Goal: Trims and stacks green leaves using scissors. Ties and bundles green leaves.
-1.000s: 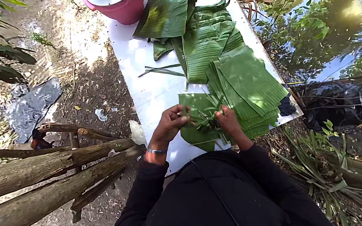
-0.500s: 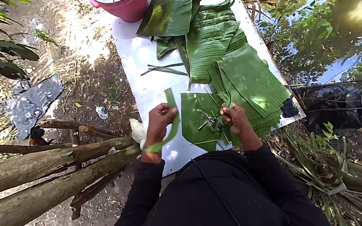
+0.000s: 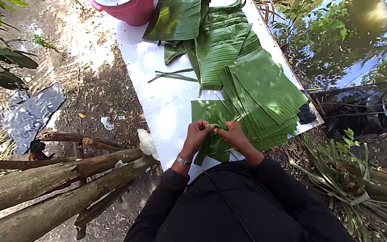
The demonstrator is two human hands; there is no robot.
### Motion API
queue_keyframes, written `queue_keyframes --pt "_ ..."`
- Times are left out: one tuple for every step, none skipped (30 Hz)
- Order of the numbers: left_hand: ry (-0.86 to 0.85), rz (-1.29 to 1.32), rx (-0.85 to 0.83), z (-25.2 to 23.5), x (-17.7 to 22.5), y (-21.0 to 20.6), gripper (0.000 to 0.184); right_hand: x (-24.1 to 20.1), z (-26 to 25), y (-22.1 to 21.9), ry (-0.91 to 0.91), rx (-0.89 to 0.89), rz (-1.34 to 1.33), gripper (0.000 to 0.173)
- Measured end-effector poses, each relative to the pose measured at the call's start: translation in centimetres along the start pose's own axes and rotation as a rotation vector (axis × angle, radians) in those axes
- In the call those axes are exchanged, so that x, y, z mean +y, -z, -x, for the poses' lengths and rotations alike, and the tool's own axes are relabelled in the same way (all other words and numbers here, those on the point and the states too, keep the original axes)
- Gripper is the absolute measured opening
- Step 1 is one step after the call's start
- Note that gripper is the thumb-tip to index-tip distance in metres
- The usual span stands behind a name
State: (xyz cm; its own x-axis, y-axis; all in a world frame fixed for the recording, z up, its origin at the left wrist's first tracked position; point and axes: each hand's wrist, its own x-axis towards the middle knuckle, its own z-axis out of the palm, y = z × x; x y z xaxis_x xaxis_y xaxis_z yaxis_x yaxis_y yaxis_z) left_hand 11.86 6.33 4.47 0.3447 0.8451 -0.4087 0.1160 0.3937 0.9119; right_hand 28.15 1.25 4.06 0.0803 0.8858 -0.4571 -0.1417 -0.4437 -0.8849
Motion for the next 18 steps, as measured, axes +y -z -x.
queue_keyframes --pt "0.007 -0.002 -0.006 0.0 -0.1 0.0 0.013 0.1 0.0 0.0 0.026 0.008 0.037 0.01" --pt "0.011 -0.009 -0.013 -0.1 -0.2 0.1 0.012 0.3 -0.1 0.1 0.056 0.018 0.083 0.011" --pt "0.012 -0.017 -0.019 -0.1 -0.2 0.1 0.011 0.4 -0.2 0.2 0.088 0.032 0.135 0.012" --pt "0.007 -0.032 -0.023 -0.1 -0.3 0.1 0.011 0.6 -0.4 0.3 0.118 0.046 0.193 0.013" --pt "0.004 -0.05 -0.025 -0.1 -0.3 0.1 0.011 0.8 -0.5 0.4 0.139 0.054 0.24 0.014" --pt "0.003 -0.068 -0.024 0.0 -0.3 0.1 0.011 0.9 -0.6 0.5 0.15 0.058 0.272 0.014" --pt "0.005 -0.086 -0.022 0.0 -0.3 0.1 0.012 1.0 -0.6 0.6 0.155 0.06 0.291 0.015" --pt "0.009 -0.104 -0.02 0.0 -0.3 0.1 0.012 1.1 -0.7 0.6 0.156 0.061 0.302 0.014" --pt "0.01 -0.118 -0.02 0.0 -0.3 0.1 0.011 1.1 -0.7 0.6 0.156 0.062 0.309 0.014" --pt "0.01 -0.131 -0.021 0.0 -0.3 0.1 0.01 1.1 -0.7 0.6 0.158 0.063 0.317 0.015" --pt "0.007 -0.148 -0.024 -0.1 -0.3 0.1 0.01 1.1 -0.7 0.5 0.163 0.065 0.326 0.015" --pt "0.004 -0.166 -0.033 -0.2 -0.4 0.1 0.01 1.0 -0.6 0.5 0.166 0.065 0.334 0.015" --pt "0.003 -0.184 -0.046 -0.2 -0.5 0.2 0.011 0.9 -0.6 0.5 0.167 0.065 0.342 0.016" --pt "-0.002 -0.202 -0.061 -0.3 -0.6 0.2 0.011 0.9 -0.6 0.5 0.169 0.064 0.35 0.017" --pt "-0.014 -0.217 -0.078 -0.3 -0.6 0.2 0.011 0.8 -0.5 0.5 0.169 0.062 0.358 0.017" --pt "-0.02 -0.232 -0.094 -0.4 -0.7 0.2 0.012 0.7 -0.5 0.5 0.17 0.059 0.367 0.017" --pt "-0.025 -0.245 -0.107 -0.4 -0.8 0.2 0.012 0.7 -0.5 0.5 0.171 0.057 0.378 0.017" --pt "-0.031 -0.259 -0.117 -0.4 -0.8 0.2 0.012 0.6 -0.5 0.5 0.173 0.056 0.392 0.017"
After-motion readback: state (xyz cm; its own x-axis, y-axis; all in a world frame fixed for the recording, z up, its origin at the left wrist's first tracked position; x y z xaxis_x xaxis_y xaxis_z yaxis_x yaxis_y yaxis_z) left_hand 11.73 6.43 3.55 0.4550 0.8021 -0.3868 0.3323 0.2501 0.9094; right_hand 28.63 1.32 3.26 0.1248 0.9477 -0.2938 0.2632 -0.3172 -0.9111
